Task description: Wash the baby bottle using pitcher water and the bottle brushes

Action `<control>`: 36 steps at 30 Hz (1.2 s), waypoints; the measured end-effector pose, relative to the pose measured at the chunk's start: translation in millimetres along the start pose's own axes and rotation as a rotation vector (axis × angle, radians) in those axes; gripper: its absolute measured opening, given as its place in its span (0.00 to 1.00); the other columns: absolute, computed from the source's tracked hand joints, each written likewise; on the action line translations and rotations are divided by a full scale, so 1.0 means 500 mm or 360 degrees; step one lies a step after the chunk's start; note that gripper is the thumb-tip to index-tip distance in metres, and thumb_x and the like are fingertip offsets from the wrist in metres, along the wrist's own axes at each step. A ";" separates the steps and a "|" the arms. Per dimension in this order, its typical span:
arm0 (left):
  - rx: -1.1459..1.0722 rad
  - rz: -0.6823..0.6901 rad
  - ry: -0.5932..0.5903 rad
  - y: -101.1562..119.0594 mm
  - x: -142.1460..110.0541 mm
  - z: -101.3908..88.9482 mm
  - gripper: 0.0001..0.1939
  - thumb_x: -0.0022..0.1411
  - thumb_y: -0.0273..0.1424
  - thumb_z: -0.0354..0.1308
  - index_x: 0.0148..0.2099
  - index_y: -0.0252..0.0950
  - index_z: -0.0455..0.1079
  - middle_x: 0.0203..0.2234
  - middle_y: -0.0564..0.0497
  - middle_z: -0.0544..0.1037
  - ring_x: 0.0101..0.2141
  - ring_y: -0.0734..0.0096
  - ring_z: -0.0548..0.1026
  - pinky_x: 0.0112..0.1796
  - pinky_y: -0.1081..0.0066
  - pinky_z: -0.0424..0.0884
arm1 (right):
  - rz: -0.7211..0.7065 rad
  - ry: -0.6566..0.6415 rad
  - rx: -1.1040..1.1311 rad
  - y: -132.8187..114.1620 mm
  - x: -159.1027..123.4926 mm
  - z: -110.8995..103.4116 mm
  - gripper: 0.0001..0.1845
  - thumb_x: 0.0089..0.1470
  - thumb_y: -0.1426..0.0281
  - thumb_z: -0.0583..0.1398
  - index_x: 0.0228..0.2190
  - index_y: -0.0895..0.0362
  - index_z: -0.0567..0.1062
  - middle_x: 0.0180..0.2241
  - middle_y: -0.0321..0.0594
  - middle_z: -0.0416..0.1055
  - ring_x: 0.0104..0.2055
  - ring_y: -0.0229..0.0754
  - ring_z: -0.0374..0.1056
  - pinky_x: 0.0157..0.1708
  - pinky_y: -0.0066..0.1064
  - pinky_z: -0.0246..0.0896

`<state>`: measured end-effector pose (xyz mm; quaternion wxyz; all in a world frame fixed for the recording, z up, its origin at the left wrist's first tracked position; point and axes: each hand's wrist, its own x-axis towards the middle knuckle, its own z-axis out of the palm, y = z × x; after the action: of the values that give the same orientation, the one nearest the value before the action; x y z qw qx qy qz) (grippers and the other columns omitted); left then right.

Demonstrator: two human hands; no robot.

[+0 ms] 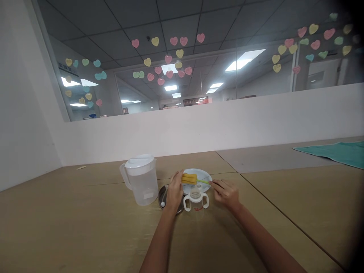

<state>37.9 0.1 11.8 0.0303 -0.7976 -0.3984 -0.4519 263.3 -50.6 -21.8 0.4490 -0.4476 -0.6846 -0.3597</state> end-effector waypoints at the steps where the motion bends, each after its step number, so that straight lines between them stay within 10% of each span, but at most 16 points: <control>1: 0.0019 0.0085 -0.0032 0.000 -0.001 0.000 0.33 0.51 0.15 0.43 0.59 0.39 0.55 0.54 0.50 0.65 0.56 0.69 0.60 0.57 0.63 0.58 | -0.0051 -0.0010 -0.0026 -0.001 0.000 -0.002 0.18 0.46 0.78 0.52 0.35 0.52 0.78 0.32 0.39 0.75 0.31 0.36 0.68 0.32 0.26 0.59; 6: 0.0077 0.0288 -0.0096 0.004 -0.007 0.001 0.30 0.54 0.17 0.44 0.59 0.39 0.54 0.54 0.49 0.65 0.55 0.69 0.60 0.55 0.64 0.60 | -0.0156 -0.0068 -0.0015 -0.014 0.005 -0.002 0.18 0.49 0.76 0.51 0.37 0.52 0.77 0.34 0.40 0.75 0.33 0.36 0.67 0.35 0.27 0.59; 16: 0.0440 -0.0167 0.0258 -0.070 0.003 -0.039 0.24 0.55 0.19 0.46 0.53 0.40 0.63 0.50 0.47 0.65 0.53 0.64 0.62 0.54 0.63 0.60 | 0.0244 -0.0007 -0.0058 0.020 0.008 -0.013 0.20 0.51 0.78 0.50 0.40 0.52 0.76 0.36 0.39 0.74 0.37 0.37 0.67 0.40 0.28 0.59; 29: 0.0591 -0.0443 -0.0243 -0.097 0.002 -0.035 0.23 0.47 0.19 0.52 0.48 0.34 0.62 0.40 0.46 0.72 0.46 0.61 0.66 0.46 0.65 0.62 | 0.0334 -0.0062 -0.0119 0.020 0.003 -0.005 0.19 0.50 0.79 0.51 0.39 0.54 0.76 0.36 0.39 0.74 0.38 0.39 0.67 0.40 0.28 0.57; 36: 0.0367 -0.0377 -0.0520 -0.112 -0.014 -0.022 0.30 0.40 0.14 0.54 0.48 0.37 0.66 0.52 0.45 0.65 0.54 0.63 0.61 0.51 0.68 0.59 | 0.0352 0.0006 -0.0099 0.026 -0.003 0.009 0.19 0.49 0.79 0.51 0.39 0.55 0.75 0.36 0.39 0.73 0.39 0.39 0.67 0.39 0.28 0.59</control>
<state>-8.9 29.6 -4.2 0.0031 -0.7990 -0.5380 -0.2686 274.5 -42.5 -23.8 0.4732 -0.5334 -0.6186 -0.3298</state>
